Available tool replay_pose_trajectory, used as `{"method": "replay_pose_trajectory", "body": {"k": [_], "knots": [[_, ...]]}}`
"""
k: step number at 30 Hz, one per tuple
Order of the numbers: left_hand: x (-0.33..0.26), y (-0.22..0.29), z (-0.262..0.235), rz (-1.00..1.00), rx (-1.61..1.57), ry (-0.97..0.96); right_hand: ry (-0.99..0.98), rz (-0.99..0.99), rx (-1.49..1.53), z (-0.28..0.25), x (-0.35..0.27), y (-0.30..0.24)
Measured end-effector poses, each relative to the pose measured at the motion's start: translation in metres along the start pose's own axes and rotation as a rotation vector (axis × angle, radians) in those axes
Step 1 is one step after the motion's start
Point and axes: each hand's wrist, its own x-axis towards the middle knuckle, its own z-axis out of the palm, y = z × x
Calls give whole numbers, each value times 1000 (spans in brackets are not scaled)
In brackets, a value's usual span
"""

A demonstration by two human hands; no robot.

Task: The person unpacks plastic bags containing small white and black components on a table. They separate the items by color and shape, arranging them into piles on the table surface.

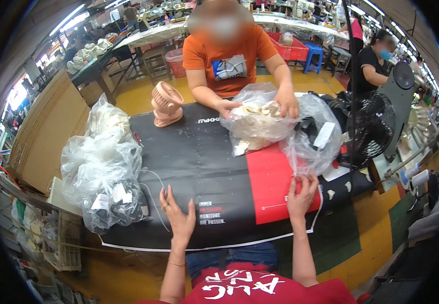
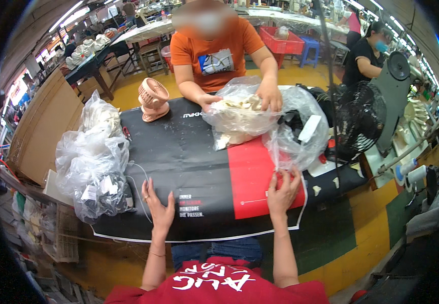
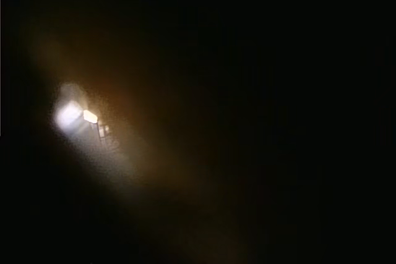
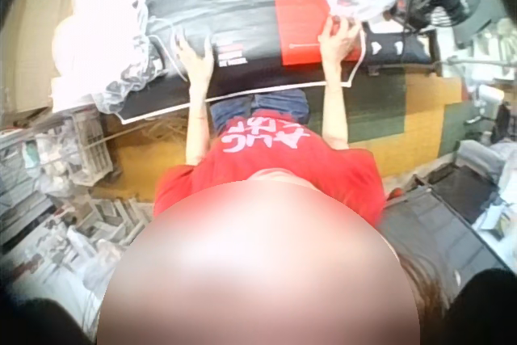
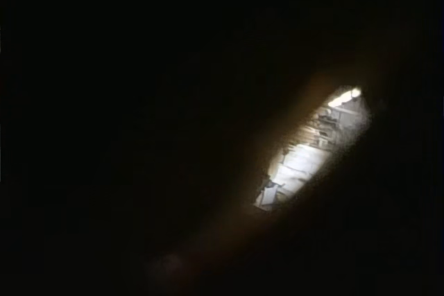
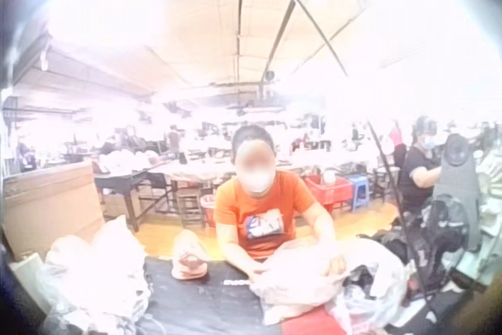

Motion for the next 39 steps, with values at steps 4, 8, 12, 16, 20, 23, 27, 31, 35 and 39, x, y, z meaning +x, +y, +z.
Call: {"method": "replay_pose_trajectory", "body": {"k": [4,8,12,16,20,23,27,31,35,39], "knots": [[16,4,19,-10,308,-185,-2,17,56,-2,-1,0],[12,0,24,2,277,-124,61,-8,51,-1,-2,0],[8,-2,23,64,283,-82,99,-52,10,-2,-4,-3],[9,-3,25,83,298,-58,24,-204,-75,-3,4,-18],[10,-5,25,98,331,-67,-74,-356,128,9,45,-44],[9,-1,24,110,341,-86,-52,-430,139,37,103,-57],[9,21,26,47,217,-145,-226,-479,10,67,144,-59],[30,65,39,228,61,-148,-581,-576,-161,68,129,-44],[70,112,70,643,-52,-282,-560,-800,-344,60,93,-29],[111,149,123,951,-114,-506,-397,-915,-124,51,69,-37]]}}
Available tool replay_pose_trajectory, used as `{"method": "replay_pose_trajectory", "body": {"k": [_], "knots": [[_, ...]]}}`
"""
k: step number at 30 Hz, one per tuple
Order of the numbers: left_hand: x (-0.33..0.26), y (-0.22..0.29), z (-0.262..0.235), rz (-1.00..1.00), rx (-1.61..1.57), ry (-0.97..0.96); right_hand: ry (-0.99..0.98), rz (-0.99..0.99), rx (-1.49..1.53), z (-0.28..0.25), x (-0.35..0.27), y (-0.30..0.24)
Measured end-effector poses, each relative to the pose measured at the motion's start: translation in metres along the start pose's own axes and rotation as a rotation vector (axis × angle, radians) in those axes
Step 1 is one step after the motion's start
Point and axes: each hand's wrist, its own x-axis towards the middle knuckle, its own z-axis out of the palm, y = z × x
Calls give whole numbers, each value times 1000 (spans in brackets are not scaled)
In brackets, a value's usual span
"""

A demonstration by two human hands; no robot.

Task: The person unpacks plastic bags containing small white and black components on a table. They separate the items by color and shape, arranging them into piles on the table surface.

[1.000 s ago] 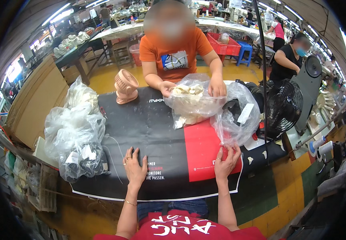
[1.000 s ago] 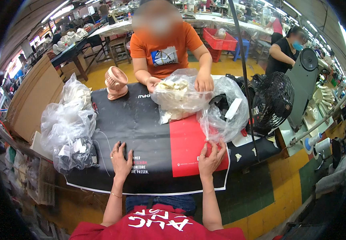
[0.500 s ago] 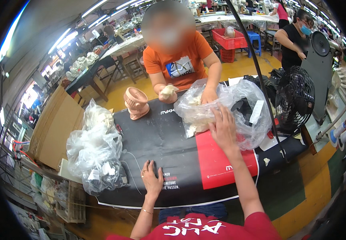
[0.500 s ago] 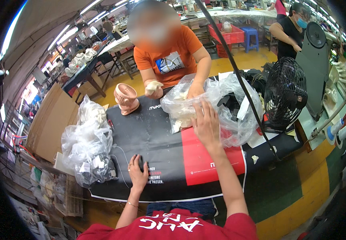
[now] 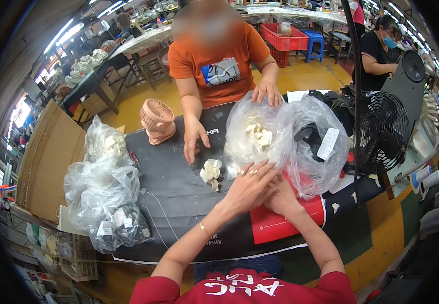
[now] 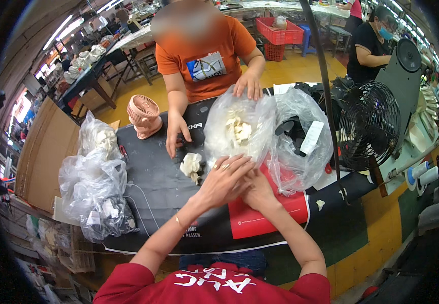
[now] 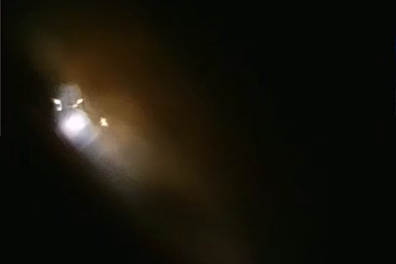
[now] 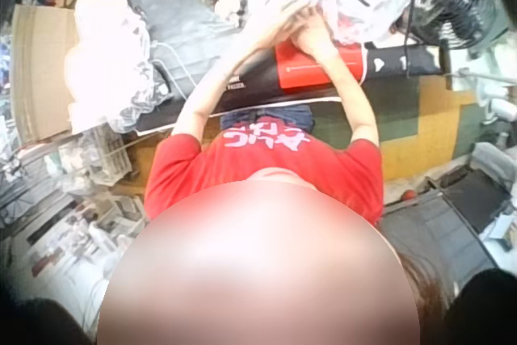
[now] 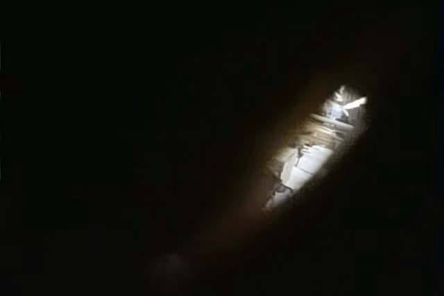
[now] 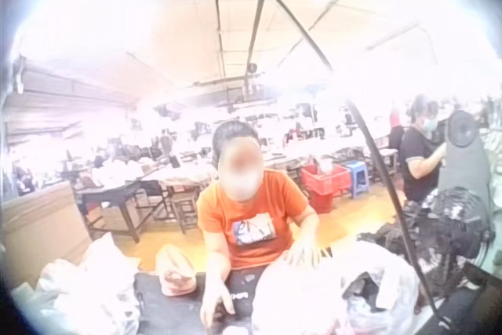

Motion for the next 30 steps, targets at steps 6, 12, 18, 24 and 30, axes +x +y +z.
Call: {"method": "replay_pose_trajectory", "body": {"k": [6,12,18,24,30], "knots": [[-7,-22,14,-399,2,27,-438,157,307,-40,3,-2],[-55,-16,13,-452,178,-90,-408,236,654,-41,39,15],[-69,-4,31,-307,228,170,-433,113,516,2,74,14],[-66,13,32,-279,191,152,-584,168,-51,16,88,49],[-60,28,27,-419,191,56,-711,333,172,-2,93,75]]}}
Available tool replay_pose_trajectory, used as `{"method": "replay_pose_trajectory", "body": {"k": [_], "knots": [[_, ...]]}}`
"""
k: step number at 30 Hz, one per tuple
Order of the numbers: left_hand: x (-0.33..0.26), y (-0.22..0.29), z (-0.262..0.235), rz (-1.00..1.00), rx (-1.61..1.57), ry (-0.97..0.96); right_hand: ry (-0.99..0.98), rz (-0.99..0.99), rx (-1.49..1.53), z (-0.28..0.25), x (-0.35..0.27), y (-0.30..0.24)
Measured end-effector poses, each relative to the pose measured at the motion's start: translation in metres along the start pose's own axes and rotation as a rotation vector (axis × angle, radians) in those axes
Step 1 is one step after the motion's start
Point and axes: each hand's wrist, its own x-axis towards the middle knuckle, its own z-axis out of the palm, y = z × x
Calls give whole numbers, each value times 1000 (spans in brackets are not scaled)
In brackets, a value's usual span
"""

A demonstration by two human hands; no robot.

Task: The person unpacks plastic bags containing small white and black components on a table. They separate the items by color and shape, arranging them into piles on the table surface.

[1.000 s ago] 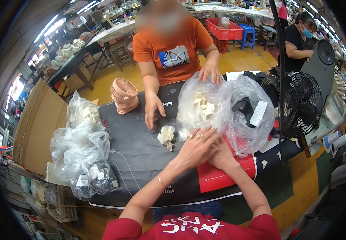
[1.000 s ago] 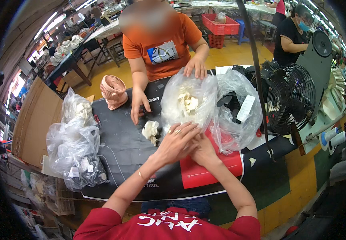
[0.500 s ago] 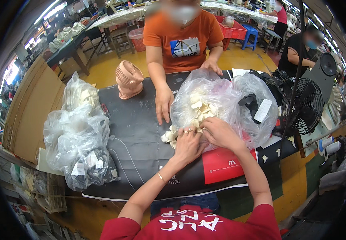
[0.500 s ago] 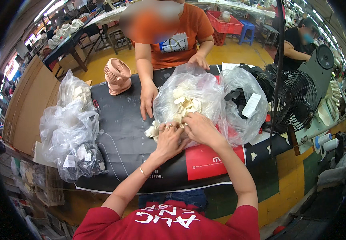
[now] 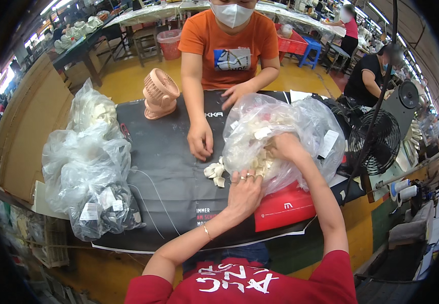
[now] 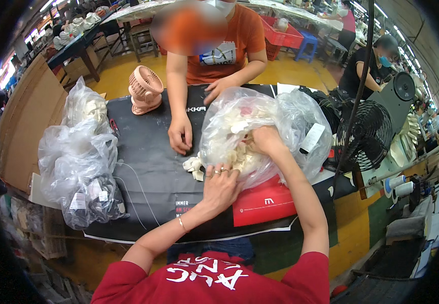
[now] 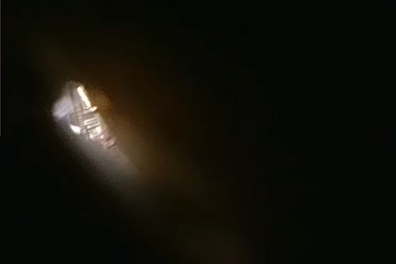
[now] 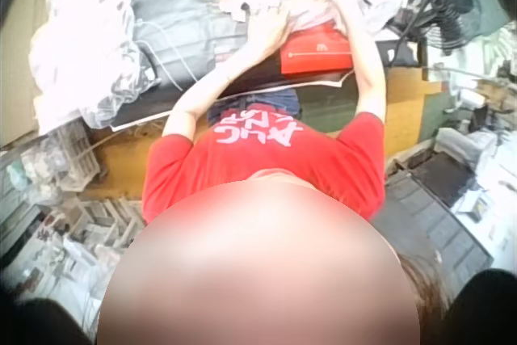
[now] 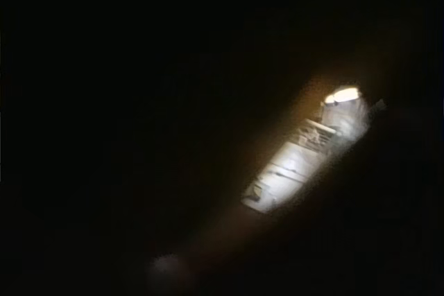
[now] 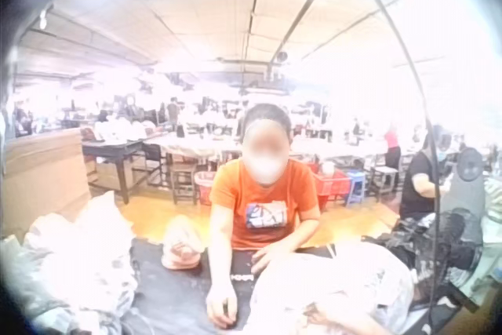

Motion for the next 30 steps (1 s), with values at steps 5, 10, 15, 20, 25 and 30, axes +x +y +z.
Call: {"method": "replay_pose_trajectory", "body": {"k": [5,10,15,20,25,30], "knots": [[-13,-7,-4,-14,-31,132,-50,-227,154,6,-20,-12],[-25,-14,-13,-190,-190,133,-260,-62,299,-2,-29,-15],[-9,-26,-15,-234,-335,58,-72,-187,300,19,-34,-21],[3,-21,-31,-174,-606,119,230,-355,315,53,-30,-25],[6,-13,-60,-8,-658,181,164,-422,245,77,-9,-39],[-1,-16,-73,57,-512,370,7,-450,201,58,-9,-72]]}}
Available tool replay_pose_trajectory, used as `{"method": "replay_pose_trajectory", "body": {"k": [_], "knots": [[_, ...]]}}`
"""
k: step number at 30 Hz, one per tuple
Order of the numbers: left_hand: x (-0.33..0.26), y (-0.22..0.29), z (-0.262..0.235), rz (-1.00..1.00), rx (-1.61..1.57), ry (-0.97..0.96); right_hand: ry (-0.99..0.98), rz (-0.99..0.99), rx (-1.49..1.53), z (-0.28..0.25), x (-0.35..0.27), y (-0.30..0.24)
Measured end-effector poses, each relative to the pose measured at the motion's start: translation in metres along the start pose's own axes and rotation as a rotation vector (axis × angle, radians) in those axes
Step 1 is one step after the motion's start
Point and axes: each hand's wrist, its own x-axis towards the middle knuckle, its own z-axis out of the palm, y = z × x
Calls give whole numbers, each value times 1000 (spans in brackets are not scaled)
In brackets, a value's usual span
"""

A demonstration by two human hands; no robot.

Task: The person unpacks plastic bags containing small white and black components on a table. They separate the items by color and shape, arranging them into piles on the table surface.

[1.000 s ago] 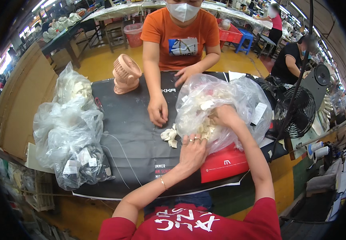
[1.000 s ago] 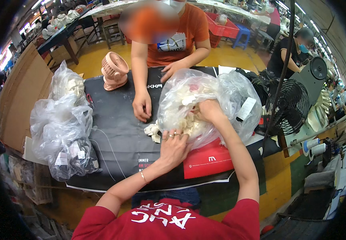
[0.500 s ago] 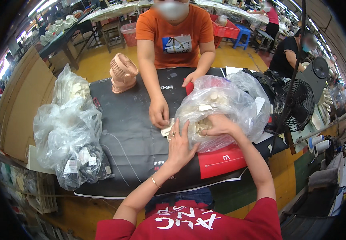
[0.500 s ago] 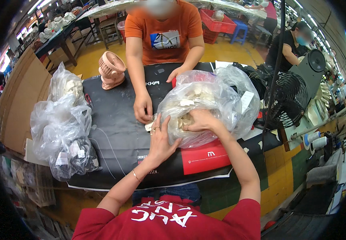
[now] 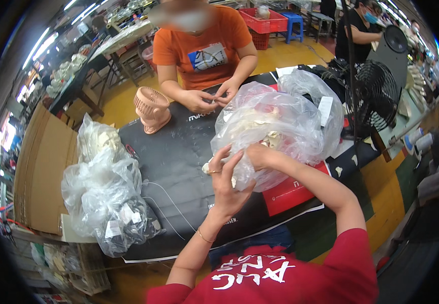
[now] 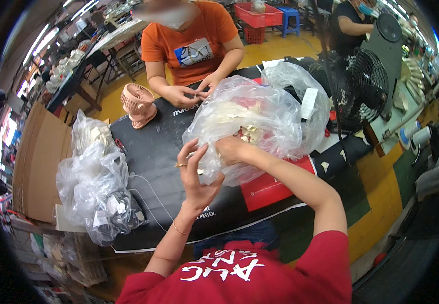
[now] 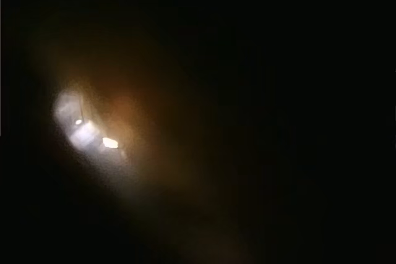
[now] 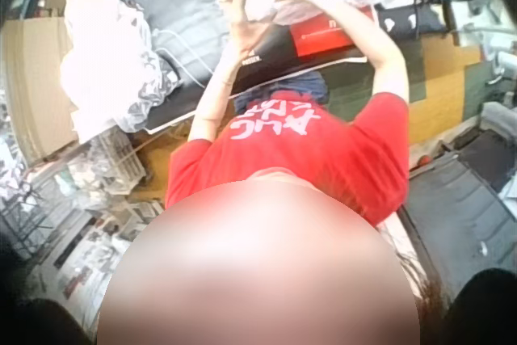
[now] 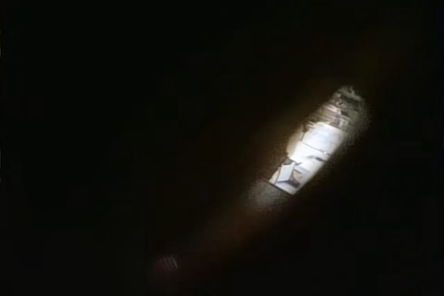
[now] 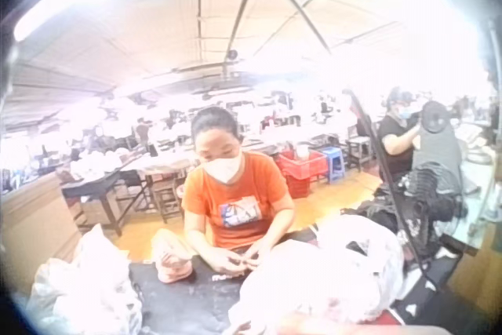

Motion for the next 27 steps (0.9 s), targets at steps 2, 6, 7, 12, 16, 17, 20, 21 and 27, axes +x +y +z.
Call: {"method": "replay_pose_trajectory", "body": {"k": [2,6,7,12,16,17,20,21,27], "knots": [[-7,-5,-2,31,119,19,-73,129,32,-17,-6,-17],[-40,-8,9,-144,194,-55,-259,282,-56,-35,-22,-34],[-46,-11,15,-168,164,-128,-216,235,-96,-33,-27,-33],[-63,-13,56,-215,59,-234,89,-147,-35,-1,-39,-5],[-50,-19,70,-203,35,-182,126,-8,171,-11,-43,22],[-45,-21,72,-186,44,-170,49,98,182,-20,-41,26],[-30,-32,71,-218,20,-165,264,140,257,-47,-44,30],[-25,-35,71,-219,7,-159,276,209,241,-56,-44,30],[7,-52,80,-354,20,-241,664,290,233,-101,-59,29]]}}
